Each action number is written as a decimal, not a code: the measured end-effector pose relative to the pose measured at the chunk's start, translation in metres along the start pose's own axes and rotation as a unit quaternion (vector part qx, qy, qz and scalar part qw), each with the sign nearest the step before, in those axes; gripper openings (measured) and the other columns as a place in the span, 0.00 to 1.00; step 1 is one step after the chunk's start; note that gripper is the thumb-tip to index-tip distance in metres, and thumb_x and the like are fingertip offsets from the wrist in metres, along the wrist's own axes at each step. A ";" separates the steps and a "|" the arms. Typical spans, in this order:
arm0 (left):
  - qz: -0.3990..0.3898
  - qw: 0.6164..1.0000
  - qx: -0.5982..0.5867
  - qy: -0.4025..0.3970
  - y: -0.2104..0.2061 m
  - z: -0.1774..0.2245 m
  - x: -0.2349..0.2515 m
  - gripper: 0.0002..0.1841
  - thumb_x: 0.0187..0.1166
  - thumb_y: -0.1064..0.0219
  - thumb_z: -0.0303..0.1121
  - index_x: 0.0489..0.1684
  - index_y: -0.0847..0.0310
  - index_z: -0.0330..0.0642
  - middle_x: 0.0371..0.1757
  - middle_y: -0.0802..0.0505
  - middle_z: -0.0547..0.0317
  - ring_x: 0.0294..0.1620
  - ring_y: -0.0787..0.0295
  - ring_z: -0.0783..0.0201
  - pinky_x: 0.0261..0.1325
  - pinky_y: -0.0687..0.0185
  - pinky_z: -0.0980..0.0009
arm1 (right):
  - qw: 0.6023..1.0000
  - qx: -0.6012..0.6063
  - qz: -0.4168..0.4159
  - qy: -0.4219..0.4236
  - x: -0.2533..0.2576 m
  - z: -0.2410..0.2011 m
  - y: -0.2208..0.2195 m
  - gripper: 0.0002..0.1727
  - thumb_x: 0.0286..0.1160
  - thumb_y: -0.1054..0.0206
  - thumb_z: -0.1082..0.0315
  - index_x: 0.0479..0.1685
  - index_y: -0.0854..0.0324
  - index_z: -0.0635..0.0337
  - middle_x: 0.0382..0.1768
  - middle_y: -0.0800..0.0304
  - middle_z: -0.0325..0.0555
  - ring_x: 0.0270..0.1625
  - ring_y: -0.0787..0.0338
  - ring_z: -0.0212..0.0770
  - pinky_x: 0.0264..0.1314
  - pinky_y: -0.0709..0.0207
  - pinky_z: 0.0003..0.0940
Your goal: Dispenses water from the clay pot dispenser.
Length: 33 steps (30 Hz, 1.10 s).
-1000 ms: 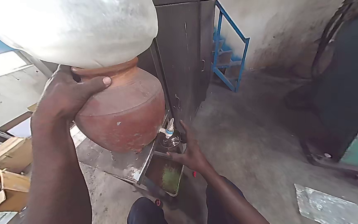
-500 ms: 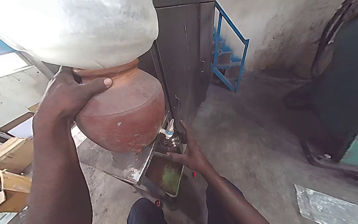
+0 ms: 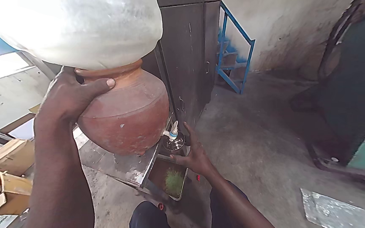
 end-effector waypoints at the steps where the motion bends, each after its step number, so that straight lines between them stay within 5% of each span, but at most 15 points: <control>1: 0.001 1.000 -0.001 0.002 0.000 0.000 0.000 0.48 0.46 0.19 0.69 0.72 0.27 0.58 0.52 0.08 0.67 0.49 0.08 0.74 0.52 0.09 0.63 | 1.000 -0.001 0.000 -0.001 0.000 0.000 0.000 0.71 0.46 0.10 0.47 0.96 0.57 0.44 0.67 0.13 0.47 0.60 0.10 0.39 0.66 0.13 0.45; 17: -0.003 1.000 0.000 -0.008 0.000 -0.004 0.003 0.50 0.46 0.20 0.72 0.74 0.28 0.59 0.54 0.07 0.66 0.52 0.08 0.73 0.55 0.08 0.61 | 1.000 -0.009 -0.007 -0.019 0.000 0.002 0.000 0.71 0.46 0.11 0.44 0.96 0.58 0.42 0.65 0.12 0.45 0.60 0.09 0.38 0.65 0.13 0.45; 25: -0.011 0.999 -0.030 -0.016 -0.002 0.003 -0.003 0.47 0.49 0.18 0.66 0.74 0.29 0.60 0.54 0.08 0.71 0.51 0.09 0.78 0.53 0.08 0.69 | 1.000 -0.012 -0.002 -0.013 0.000 0.002 0.000 0.71 0.46 0.11 0.44 0.96 0.58 0.43 0.65 0.12 0.47 0.61 0.10 0.39 0.65 0.13 0.46; 33: -0.006 1.000 -0.012 -0.008 -0.001 0.000 0.000 0.49 0.47 0.18 0.68 0.75 0.29 0.60 0.54 0.08 0.66 0.51 0.08 0.73 0.53 0.08 0.63 | 1.000 0.002 0.001 -0.006 0.000 0.003 0.000 0.72 0.46 0.10 0.46 0.96 0.58 0.44 0.65 0.12 0.47 0.60 0.10 0.38 0.66 0.14 0.43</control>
Point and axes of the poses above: each hand's wrist, its own x-axis towards the middle knuckle, its own y-axis out of the back of the hand, z = x × y, the point moved 6 cm from there along x, towards the middle knuckle
